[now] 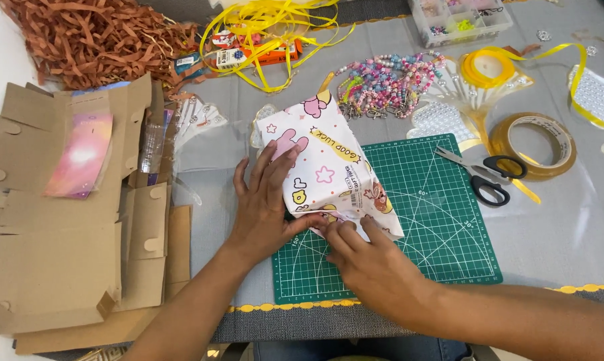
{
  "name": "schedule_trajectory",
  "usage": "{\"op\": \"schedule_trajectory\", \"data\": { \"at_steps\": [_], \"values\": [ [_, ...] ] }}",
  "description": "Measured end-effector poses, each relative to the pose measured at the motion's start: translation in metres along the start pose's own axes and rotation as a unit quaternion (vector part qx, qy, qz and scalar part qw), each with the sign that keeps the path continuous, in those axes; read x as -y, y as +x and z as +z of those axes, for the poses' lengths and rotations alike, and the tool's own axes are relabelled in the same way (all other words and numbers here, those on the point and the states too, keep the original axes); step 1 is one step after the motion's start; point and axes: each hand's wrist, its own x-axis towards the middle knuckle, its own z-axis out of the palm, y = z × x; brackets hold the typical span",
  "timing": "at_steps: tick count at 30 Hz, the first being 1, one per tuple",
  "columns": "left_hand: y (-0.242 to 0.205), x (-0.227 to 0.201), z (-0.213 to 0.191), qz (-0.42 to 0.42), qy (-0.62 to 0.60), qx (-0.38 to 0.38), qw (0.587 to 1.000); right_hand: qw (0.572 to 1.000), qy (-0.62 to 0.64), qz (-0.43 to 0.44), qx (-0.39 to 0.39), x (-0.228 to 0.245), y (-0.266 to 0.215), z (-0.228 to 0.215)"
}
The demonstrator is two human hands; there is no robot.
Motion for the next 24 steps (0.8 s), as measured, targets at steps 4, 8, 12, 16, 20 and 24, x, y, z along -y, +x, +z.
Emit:
{"op": "schedule_trajectory", "data": {
  "at_steps": [4,8,12,16,20,24],
  "values": [
    [-0.001,0.003,-0.006,0.006,-0.044,0.014,0.999,0.995,0.064,-0.035,0.069,-0.01,0.003,-0.006],
    [0.0,-0.001,-0.014,0.002,-0.145,0.039,0.989,0.99,0.108,-0.06,0.064,-0.015,0.008,-0.004],
    [-0.001,-0.008,-0.011,-0.027,-0.137,0.051,0.989,0.971,0.227,-0.074,0.019,-0.021,0.005,0.01],
    [-0.003,-0.008,-0.008,-0.057,-0.147,0.032,0.987,0.974,0.206,-0.093,0.025,-0.029,0.007,0.002],
    [-0.003,-0.011,-0.009,-0.1,-0.162,0.017,0.982,0.983,0.129,-0.111,0.067,-0.03,0.001,-0.014],
    [-0.004,-0.011,-0.008,-0.093,-0.158,-0.002,0.983,0.957,0.214,-0.112,0.163,-0.04,-0.007,-0.028]
  ]
}}
